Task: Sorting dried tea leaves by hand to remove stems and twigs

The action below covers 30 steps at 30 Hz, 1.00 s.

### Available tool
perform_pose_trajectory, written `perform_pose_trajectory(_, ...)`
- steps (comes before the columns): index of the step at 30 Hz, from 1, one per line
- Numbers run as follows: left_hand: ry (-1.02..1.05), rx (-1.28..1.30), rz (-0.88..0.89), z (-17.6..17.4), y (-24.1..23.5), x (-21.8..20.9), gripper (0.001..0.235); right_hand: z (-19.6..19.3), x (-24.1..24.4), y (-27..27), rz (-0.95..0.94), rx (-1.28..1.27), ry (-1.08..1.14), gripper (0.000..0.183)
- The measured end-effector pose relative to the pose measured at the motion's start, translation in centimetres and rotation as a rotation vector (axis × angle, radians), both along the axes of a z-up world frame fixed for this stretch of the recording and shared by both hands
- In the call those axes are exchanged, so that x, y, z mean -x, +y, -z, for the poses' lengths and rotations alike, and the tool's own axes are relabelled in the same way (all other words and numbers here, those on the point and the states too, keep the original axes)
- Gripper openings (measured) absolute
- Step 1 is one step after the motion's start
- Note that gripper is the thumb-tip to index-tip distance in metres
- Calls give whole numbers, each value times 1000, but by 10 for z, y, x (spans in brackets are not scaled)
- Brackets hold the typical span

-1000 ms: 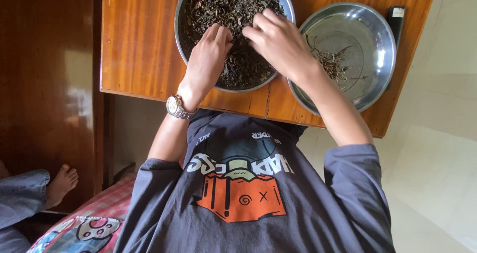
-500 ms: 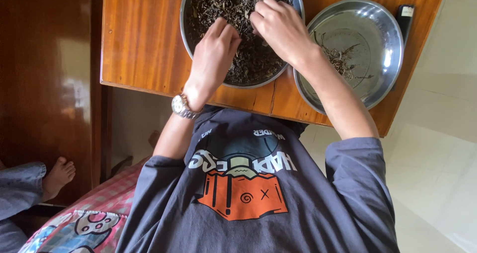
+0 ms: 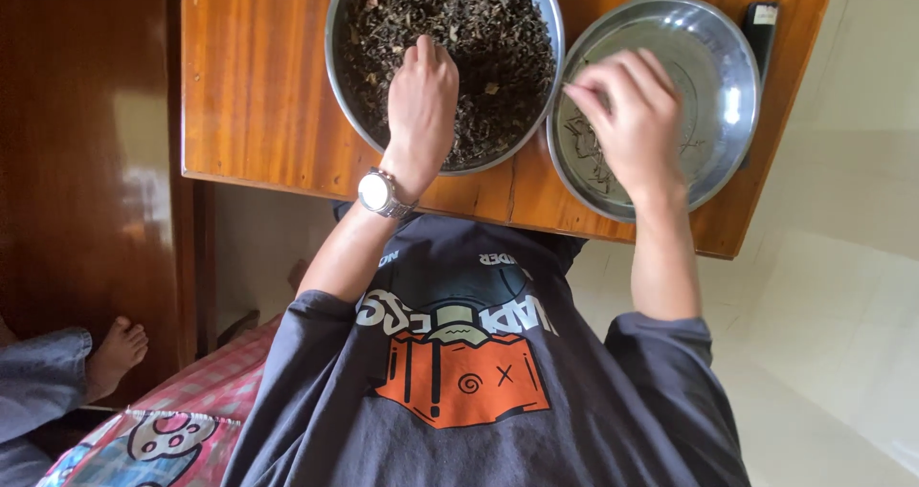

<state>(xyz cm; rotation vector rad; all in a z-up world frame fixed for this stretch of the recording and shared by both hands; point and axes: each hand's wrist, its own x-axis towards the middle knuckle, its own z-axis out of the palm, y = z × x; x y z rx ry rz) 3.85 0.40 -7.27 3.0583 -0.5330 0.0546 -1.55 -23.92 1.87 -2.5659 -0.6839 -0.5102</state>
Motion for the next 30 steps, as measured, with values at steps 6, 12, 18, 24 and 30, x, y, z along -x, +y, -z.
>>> perform_pose_trajectory(6, 42, -31, 7, -2, -3, -2, 13, 11, 62, -47, 214, -120, 54, 20)
perform_pose_trajectory(12, 5, 29, 21, -8, -5, -1, 5, 30, 85, -67, 338, -9, 91, 17)
perform_pose_trajectory(18, 62, -20, 53, -9, -3, -4, 4, 14, 77, -59, 296, -32, 71, 14)
perform_pose_trajectory(24, -31, -42, 120, -15, 8, 1, 10, 21, 67, -50, 237, -65, 65, 14)
perform_pose_trajectory(30, -14, 203, 150, -35, 17, 6, 18, 9, 67, -37, 195, -119, 70, 13)
